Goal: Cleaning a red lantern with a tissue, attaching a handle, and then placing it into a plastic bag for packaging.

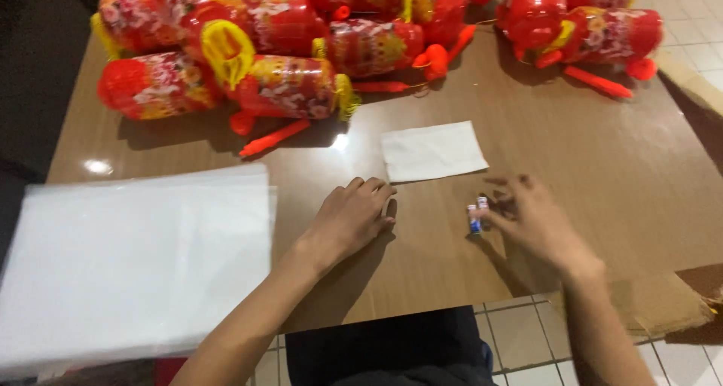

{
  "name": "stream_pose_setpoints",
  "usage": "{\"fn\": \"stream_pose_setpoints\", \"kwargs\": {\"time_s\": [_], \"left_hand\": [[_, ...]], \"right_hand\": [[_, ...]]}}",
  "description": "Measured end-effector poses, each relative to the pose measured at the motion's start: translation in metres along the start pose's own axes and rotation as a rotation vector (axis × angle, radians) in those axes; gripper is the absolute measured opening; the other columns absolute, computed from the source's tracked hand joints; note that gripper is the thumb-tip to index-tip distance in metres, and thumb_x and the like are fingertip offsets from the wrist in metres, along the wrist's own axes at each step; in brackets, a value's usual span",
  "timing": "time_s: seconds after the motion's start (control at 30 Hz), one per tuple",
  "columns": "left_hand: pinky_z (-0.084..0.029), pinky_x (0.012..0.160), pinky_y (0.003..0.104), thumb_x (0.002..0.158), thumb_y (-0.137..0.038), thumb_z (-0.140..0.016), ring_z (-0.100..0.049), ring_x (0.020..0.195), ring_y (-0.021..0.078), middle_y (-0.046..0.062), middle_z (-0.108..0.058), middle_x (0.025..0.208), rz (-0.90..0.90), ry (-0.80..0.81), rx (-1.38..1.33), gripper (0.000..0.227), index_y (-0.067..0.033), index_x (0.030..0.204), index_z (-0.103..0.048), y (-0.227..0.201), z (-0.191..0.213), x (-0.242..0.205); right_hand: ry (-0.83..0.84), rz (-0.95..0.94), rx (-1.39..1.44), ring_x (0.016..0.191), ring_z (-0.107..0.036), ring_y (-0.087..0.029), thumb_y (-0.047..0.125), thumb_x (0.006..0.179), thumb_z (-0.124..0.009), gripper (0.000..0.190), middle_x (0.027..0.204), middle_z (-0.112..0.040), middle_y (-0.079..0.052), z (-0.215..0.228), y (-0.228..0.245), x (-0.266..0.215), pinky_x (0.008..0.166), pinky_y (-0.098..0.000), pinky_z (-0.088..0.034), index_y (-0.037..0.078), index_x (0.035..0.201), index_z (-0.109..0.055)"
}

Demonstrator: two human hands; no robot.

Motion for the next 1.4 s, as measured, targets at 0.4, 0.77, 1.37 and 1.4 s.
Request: {"fn": "stream_pose_setpoints", "kwargs": {"time_s": [0.4, 0.77, 1.37, 1.4], "left_hand": [[-0.058, 0.088, 0.048, 0.100, -0.032, -0.059, -0.070, 0.100, 0.0345, 0.019, -0.069, 0.106, -0.102, -0.184, -0.229, 0.040, -0.0040, 0.127, -0.067, -0.022, -0.001, 0.014], [-0.062, 0.081, 0.038, 0.092, -0.016, -0.073, -0.072, 0.089, 0.0294, 0.015, -0.073, 0.093, -0.145, -0.342, -0.549, 0.025, -0.0031, 0.114, -0.071, 0.011, -0.026, 0.022], [-0.054, 0.070, 0.027, 0.096, -0.014, -0.069, -0.065, 0.075, 0.0144, 0.005, -0.070, 0.090, -0.099, -0.745, -0.723, 0.011, -0.0074, 0.105, -0.070, 0.037, -0.034, 0.029], [-0.055, 0.068, 0.027, 0.097, -0.014, -0.069, -0.065, 0.072, 0.0140, 0.005, -0.070, 0.090, -0.085, -0.763, -0.723, 0.011, -0.0072, 0.106, -0.070, 0.037, -0.034, 0.028]], "right_hand": [[-0.012, 0.210, -0.011, 0.110, -0.070, -0.042, 0.046, 0.078, -0.084, 0.049, 0.126, -0.064, -0.018, -0.039, 0.041, 0.007, 0.092, -0.0539, -0.058, 0.029, 0.122, -0.073], [0.057, 0.222, -0.008, 0.099, -0.074, -0.039, 0.054, 0.082, -0.078, 0.059, 0.119, -0.065, -0.015, -0.042, 0.082, 0.016, 0.085, -0.0499, -0.063, 0.018, 0.127, -0.069], [-0.399, 0.605, 0.107, 0.140, -0.032, -0.043, 0.030, 0.092, -0.084, 0.072, 0.149, -0.028, -0.025, 0.037, 0.154, 0.282, 0.115, -0.0648, -0.032, 0.008, 0.147, -0.043], [-0.393, 0.525, 0.093, 0.148, -0.021, -0.046, 0.033, 0.093, -0.085, 0.083, 0.161, -0.016, -0.025, 0.038, 0.156, 0.295, 0.115, -0.0703, -0.028, 0.009, 0.155, -0.035]]}}
Point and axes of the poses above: each hand's wrist, its own x-axis towards the middle knuckle, its own z-axis out of the back of the hand, y = z × x, the point moved 2 cm from there along x, towards the middle knuckle
